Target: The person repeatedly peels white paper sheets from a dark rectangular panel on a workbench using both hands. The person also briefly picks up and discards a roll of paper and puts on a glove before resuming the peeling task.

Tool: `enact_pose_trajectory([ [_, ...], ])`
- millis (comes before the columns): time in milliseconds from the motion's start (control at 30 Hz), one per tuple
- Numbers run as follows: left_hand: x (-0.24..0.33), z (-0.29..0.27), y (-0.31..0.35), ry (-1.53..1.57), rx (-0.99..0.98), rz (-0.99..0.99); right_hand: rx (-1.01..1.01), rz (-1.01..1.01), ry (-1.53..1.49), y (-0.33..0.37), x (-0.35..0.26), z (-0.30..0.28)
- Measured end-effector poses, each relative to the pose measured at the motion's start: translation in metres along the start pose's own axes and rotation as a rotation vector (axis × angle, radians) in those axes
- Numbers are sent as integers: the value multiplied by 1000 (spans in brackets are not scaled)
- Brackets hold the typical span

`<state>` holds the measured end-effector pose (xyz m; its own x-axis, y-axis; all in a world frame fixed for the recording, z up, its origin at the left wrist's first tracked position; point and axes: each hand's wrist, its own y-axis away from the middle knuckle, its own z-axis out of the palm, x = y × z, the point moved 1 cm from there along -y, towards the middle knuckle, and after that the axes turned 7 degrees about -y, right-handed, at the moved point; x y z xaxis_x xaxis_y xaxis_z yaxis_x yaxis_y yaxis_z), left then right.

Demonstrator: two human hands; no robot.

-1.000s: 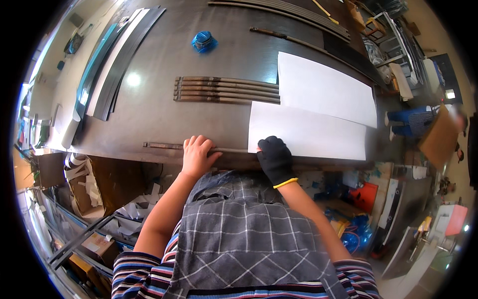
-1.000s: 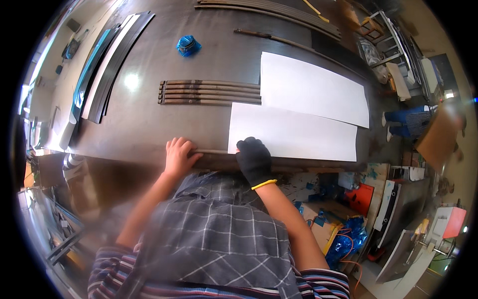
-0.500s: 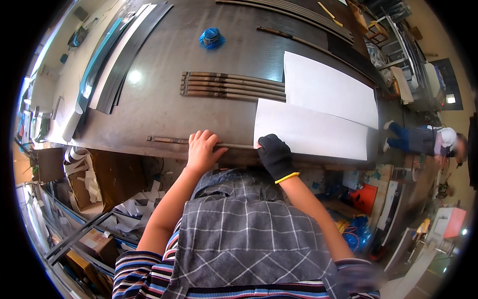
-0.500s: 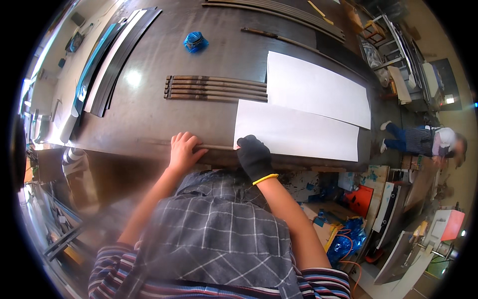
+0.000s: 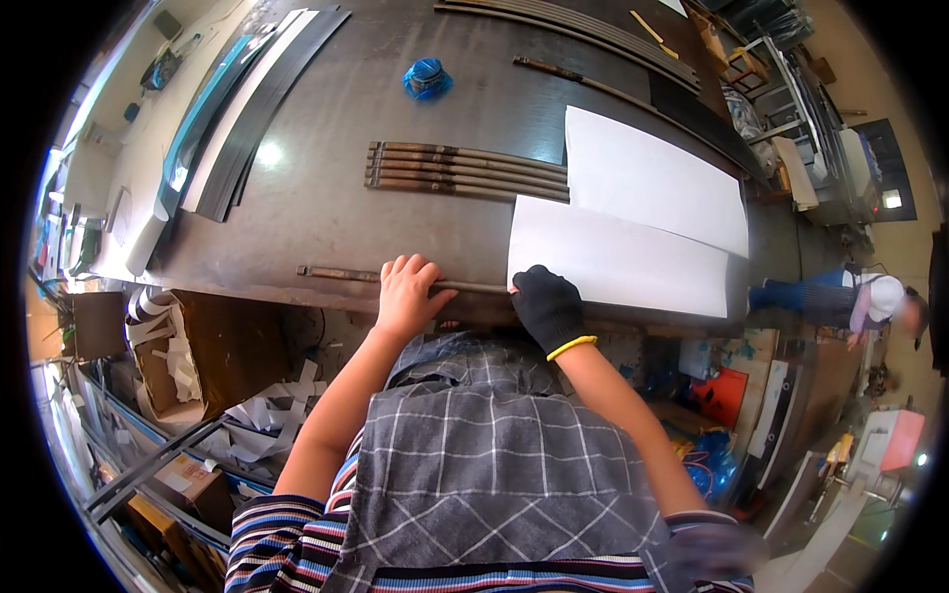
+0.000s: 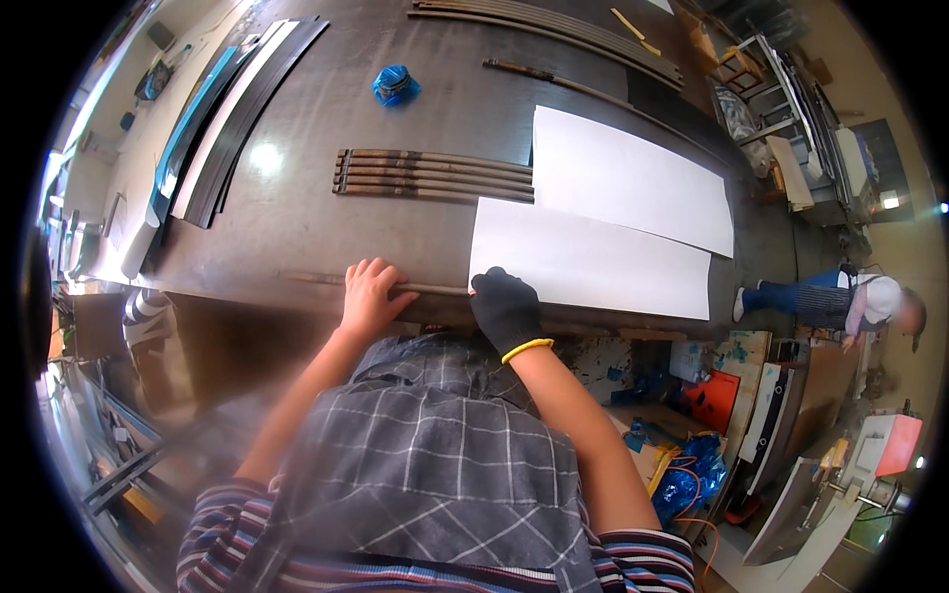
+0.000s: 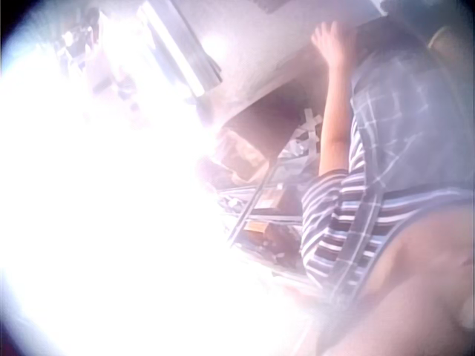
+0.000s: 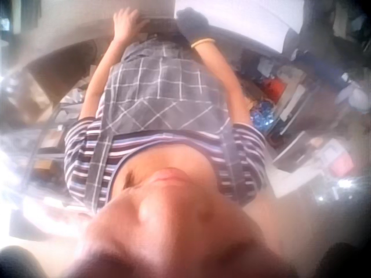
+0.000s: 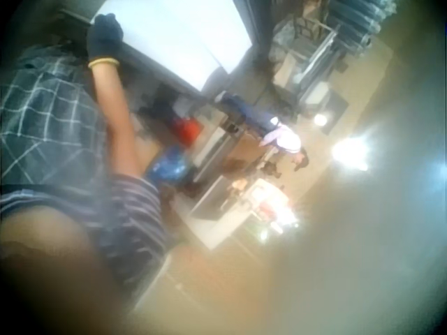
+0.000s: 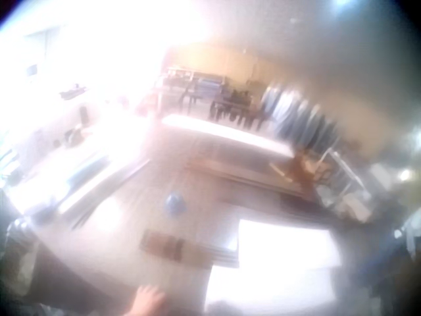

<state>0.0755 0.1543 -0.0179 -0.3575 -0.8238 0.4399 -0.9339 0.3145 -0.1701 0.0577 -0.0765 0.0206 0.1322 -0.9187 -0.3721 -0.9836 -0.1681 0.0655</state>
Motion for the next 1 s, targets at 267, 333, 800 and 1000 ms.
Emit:
enact_pose_trajectory([
  [267, 1, 0, -1, 8, -11, -12, -51, -14, 118, -6, -5, -2],
  [333, 0, 3, -1, 8, -15, -17, -48, -40, 164, -7, -7, -2],
  [800, -12, -10, 12, -5, 27, -9, 156, 328, -6, -20, 80, -16],
  [1000, -39, -25, 27, -43, -4, -13, 248, 1083, 197, 101, 288, -118],
])
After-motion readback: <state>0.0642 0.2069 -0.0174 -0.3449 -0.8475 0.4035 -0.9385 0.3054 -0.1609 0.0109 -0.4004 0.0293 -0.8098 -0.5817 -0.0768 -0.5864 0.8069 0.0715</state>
